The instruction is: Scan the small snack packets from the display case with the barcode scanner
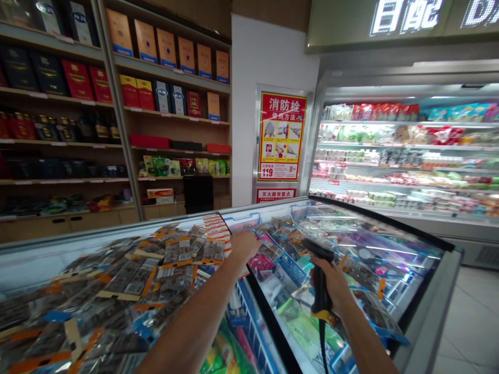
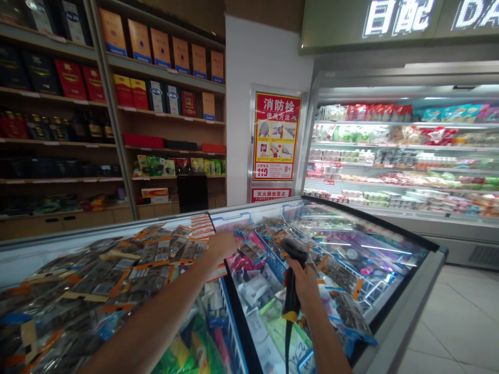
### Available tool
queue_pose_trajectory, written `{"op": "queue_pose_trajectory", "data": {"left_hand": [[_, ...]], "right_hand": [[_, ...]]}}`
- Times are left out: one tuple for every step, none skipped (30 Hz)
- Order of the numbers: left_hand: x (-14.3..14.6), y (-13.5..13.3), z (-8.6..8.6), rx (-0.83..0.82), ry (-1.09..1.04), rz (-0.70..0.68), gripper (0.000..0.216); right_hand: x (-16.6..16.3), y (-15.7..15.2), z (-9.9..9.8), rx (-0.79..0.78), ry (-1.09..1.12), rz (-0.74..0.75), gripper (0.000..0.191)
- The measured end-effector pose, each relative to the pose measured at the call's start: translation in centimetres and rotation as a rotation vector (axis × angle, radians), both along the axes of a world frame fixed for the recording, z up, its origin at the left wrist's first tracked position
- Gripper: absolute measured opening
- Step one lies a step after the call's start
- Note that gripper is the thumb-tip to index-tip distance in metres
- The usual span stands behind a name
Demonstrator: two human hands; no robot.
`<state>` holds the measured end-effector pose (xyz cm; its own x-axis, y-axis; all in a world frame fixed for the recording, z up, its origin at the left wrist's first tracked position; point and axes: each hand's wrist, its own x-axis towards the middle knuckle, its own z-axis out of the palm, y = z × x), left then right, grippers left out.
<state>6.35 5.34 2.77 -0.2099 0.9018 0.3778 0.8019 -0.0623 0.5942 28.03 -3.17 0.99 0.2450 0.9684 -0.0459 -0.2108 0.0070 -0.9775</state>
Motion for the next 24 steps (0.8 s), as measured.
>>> {"op": "queue_pose_trajectory", "data": {"left_hand": [[1.3,0.6,-0.7,-0.023,-0.112,0.005,0.028],[2.4,1.0,-1.4,-0.037,-0.200,0.024,0.031],[3.2,1.4,-2.2,-0.042,-0.260,0.043,0.033],[3.9,1.7,-2.9,-0.038,-0.298,0.056,0.032],[4.4,1.9,-3.5,-0.032,-0.325,0.064,0.031],[4.8,2.0,-3.9,-0.031,-0.345,0.059,0.031],[5.0,2.2,-4.2,-0.036,-0.364,0.048,0.033],[5.1,2.4,-4.4,-0.049,-0.383,0.038,0.035],[5.1,2.5,-4.5,-0.068,-0.402,0.033,0.035],[5.0,2.8,-4.5,-0.085,-0.422,0.031,0.033],[4.8,3.0,-4.5,-0.096,-0.448,0.023,0.029],[4.5,3.3,-4.4,-0.098,-0.497,0.003,0.024],[4.1,3.7,-4.4,-0.089,-0.581,-0.033,0.019],[3.7,4.1,-4.4,-0.065,-0.698,-0.080,0.015],[3.3,4.5,-4.5,-0.030,-0.836,-0.128,0.016],[2.9,4.9,-4.6,0.008,-0.974,-0.165,0.019],[2.6,5.2,-4.7,0.045,-1.095,-0.189,0.023],[2.3,5.6,-4.9,0.076,-1.182,-0.204,0.027],[2.1,5.9,-5.0,0.097,-1.235,-0.219,0.031],[2.0,6.1,-5.1,0.111,-1.264,-0.235,0.034],[2.0,6.3,-5.2,0.121,-1.281,-0.254,0.035],[2.0,6.4,-5.2,0.130,-1.291,-0.270,0.037],[2.1,6.4,-5.2,0.137,-1.300,-0.280,0.037],[2.1,6.5,-5.2,0.142,-1.309,-0.284,0.038]], "right_hand": [[0.0,0.0,-0.1,-0.001,-0.010,-0.003,0.024],[-0.1,0.0,-0.2,-0.007,-0.020,-0.006,0.025],[-0.1,0.0,-0.3,-0.013,-0.030,-0.008,0.025],[-0.2,0.1,-0.5,-0.017,-0.039,-0.004,0.026],[-0.2,0.1,-0.6,-0.020,-0.049,0.003,0.026],[-0.3,0.2,-0.6,-0.020,-0.060,0.009,0.026],[-0.3,0.2,-0.6,-0.017,-0.072,0.013,0.025],[-0.4,0.1,-0.6,-0.014,-0.085,0.017,0.025],[-0.5,0.0,-0.5,-0.013,-0.103,0.024,0.024],[-0.6,-0.1,-0.4,-0.018,-0.122,0.033,0.025],[-0.8,-0.4,-0.2,-0.028,-0.132,0.047,0.026],[-1.0,-0.6,0.0,-0.038,-0.128,0.066,0.026],[-1.3,-0.9,0.2,-0.046,-0.114,0.090,0.026],[-1.6,-1.2,0.4,-0.052,-0.092,0.115,0.026],[-1.9,-1.5,0.7,-0.057,-0.069,0.139,0.026],[-2.2,-1.9,0.9,-0.059,-0.052,0.162,0.026],[-2.5,-2.2,1.1,-0.063,-0.047,0.184,0.027],[-2.7,-2.4,1.3,-0.072,-0.049,0.201,0.028],[-3.0,-2.7,1.5,-0.083,-0.052,0.215,0.029],[-3.2,-2.9,1.6,-0.094,-0.052,0.227,0.029],[-3.3,-3.1,1.7,-0.103,-0.051,0.236,0.028],[-3.5,-3.3,1.7,-0.112,-0.054,0.242,0.028],[-3.5,-3.4,1.7,-0.120,-0.057,0.243,0.027],[-3.6,-3.4,1.7,-0.127,-0.060,0.241,0.027]]}}
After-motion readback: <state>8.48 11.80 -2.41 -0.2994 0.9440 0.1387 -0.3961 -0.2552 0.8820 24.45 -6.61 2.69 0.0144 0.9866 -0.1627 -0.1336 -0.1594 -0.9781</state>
